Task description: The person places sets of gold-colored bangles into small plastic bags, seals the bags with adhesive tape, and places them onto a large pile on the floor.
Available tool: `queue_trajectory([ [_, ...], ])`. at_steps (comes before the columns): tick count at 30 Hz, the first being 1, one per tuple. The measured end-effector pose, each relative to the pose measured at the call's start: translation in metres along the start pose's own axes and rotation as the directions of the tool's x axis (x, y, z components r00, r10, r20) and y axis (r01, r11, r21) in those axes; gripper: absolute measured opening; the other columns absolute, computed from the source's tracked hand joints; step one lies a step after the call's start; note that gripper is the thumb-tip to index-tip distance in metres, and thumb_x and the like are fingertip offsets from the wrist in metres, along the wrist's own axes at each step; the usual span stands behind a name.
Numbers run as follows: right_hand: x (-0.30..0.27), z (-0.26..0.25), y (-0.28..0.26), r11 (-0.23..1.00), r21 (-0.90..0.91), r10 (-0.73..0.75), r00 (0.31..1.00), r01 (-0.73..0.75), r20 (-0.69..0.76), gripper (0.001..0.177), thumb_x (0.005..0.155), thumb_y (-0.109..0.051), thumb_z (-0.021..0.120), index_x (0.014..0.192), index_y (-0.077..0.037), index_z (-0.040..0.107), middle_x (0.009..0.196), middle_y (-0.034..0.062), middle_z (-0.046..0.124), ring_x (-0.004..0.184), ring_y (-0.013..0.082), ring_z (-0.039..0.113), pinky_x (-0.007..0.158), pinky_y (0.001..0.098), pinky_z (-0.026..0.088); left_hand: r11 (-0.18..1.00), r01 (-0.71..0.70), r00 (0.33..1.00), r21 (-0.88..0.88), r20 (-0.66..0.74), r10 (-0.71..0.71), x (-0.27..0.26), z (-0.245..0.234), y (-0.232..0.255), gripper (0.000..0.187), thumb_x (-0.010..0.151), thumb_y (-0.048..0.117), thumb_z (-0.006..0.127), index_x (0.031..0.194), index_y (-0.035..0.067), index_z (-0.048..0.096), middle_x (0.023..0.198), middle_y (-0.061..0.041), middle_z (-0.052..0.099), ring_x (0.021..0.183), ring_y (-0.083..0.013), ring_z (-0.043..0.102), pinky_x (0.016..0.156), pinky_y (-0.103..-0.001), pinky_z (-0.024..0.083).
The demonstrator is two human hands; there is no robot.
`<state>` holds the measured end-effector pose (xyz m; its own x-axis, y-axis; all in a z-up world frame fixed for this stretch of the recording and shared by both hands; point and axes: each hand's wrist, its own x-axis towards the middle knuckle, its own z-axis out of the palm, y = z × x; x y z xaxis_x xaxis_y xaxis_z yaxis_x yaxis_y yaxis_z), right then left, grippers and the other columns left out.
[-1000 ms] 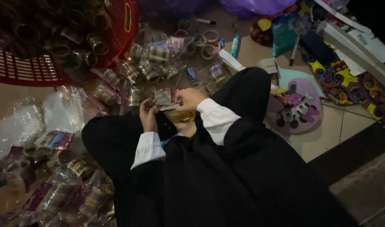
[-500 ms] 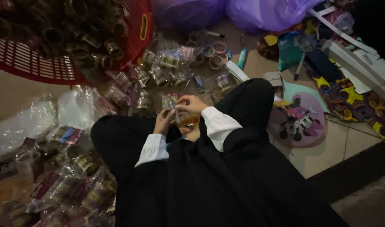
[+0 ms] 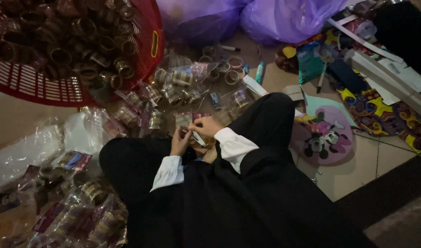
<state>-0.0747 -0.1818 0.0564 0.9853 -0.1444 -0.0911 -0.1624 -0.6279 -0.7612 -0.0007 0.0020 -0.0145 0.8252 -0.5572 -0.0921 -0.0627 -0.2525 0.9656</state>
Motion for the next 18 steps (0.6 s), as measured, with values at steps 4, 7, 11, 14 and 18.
queue_trajectory([
  [4,-0.008,-0.006,-0.016,0.999,-0.05,0.001,1.0,-0.002,-0.016,0.04,0.093,-0.058,0.064,0.09,-0.019,0.072,0.089,0.0061,0.077,0.093,0.0328,0.073,0.081,0.0427,0.057,0.993,0.006,1.0,0.119,0.028,-0.009,0.004,-0.001,-0.008,0.024,0.098,0.028,0.07,0.112,0.011,0.061,0.11,-0.024,0.07,0.107,-0.0457,0.067,0.089,-0.055,0.054],
  [7,-0.016,-0.017,-0.035,0.995,-0.102,0.012,1.0,-0.009,0.024,0.044,0.095,-0.063,0.058,0.086,-0.022,0.069,0.086,0.0008,0.076,0.086,0.0292,0.075,0.078,0.0385,0.057,0.985,0.042,0.998,0.165,0.043,-0.05,0.0,-0.001,0.003,0.022,0.098,0.026,0.066,0.109,0.009,0.058,0.108,-0.027,0.067,0.108,-0.0504,0.065,0.09,-0.06,0.052],
  [11,-0.018,-0.019,-0.042,0.983,-0.183,0.039,0.997,-0.027,0.062,0.04,0.095,-0.063,0.052,0.095,-0.026,0.069,0.091,0.0019,0.077,0.093,0.0334,0.074,0.082,0.0437,0.058,0.986,0.078,0.995,0.145,0.042,-0.085,0.001,-0.004,-0.007,0.026,0.099,0.031,0.064,0.116,0.011,0.062,0.115,-0.023,0.069,0.115,-0.0469,0.062,0.097,-0.058,0.048],
  [14,-0.015,-0.015,-0.035,0.985,-0.172,0.005,0.999,0.004,0.053,0.041,0.095,-0.064,0.053,0.097,-0.026,0.068,0.089,0.0029,0.076,0.092,0.0351,0.073,0.082,0.0455,0.058,0.989,0.082,0.995,0.12,0.042,-0.088,-0.006,-0.002,0.01,0.025,0.097,0.03,0.064,0.117,0.014,0.064,0.116,-0.018,0.07,0.116,-0.0424,0.063,0.099,-0.055,0.048],
  [18,-0.012,-0.006,-0.024,0.994,-0.109,-0.008,0.999,0.012,0.033,0.042,0.095,-0.063,0.055,0.093,-0.022,0.067,0.081,0.0037,0.074,0.087,0.0356,0.073,0.078,0.0454,0.057,0.99,0.105,0.993,0.097,0.043,-0.109,-0.003,0.0,0.006,0.025,0.097,0.031,0.064,0.118,0.018,0.066,0.116,-0.011,0.072,0.114,-0.0345,0.065,0.099,-0.051,0.049],
])
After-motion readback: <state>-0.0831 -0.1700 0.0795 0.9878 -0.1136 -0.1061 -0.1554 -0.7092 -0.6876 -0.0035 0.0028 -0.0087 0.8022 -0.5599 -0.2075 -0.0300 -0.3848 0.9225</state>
